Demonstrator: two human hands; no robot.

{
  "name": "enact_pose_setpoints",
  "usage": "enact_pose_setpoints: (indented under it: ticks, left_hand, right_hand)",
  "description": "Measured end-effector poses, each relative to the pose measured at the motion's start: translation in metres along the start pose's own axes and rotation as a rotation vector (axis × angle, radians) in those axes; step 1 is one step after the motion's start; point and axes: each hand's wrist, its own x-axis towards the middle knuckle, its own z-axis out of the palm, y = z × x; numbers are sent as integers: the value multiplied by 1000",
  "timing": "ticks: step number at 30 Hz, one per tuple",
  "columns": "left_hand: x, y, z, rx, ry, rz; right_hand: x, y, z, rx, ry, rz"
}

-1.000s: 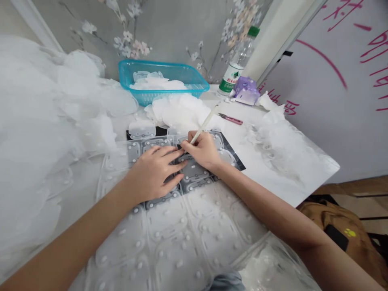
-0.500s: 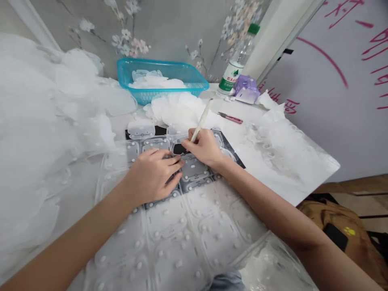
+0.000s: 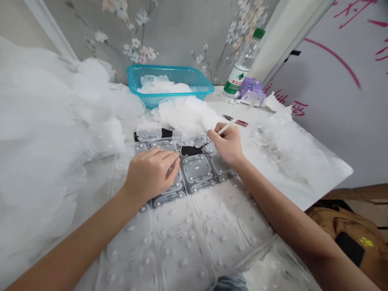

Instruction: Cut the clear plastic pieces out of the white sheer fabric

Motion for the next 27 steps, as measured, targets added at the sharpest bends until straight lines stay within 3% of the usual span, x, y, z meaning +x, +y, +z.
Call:
enact_pose_setpoints:
  ticks: [3, 5, 7, 10, 13, 16, 20, 25, 27]
  left_hand:
    - [-11, -8, -13, 94, -159, -108]
    - [-25, -14, -18, 55, -258, -79]
    - [-40, -18, -19, 24, -332, -15]
    - [-54, -21, -19, 11, -404, 0]
    - [-57, -22, -19, 3, -426, 23]
    - [-57, -23, -18, -11, -422, 41]
    - [-59, -20, -18, -42, -399, -4]
    - [-62, -12, -23, 37, -320, -195]
    - [-64, -11, -25, 63, -338, -195]
  right_hand:
    - [-3, -11, 1, 55, 69, -25]
    - [-4, -19, 6, 84, 86, -47]
    - [-6, -28, 18, 115, 34, -77]
    - [-10, -38, 44, 154, -156, -138]
    - [-17, -40, 70, 180, -361, -205]
    - [-24, -35, 84, 158, -464, -252]
    - [-30, -31, 90, 180, -424, -248]
    - [-30, -36, 95, 130, -396, -197]
    - [-29, -39, 99, 90, -396, -196]
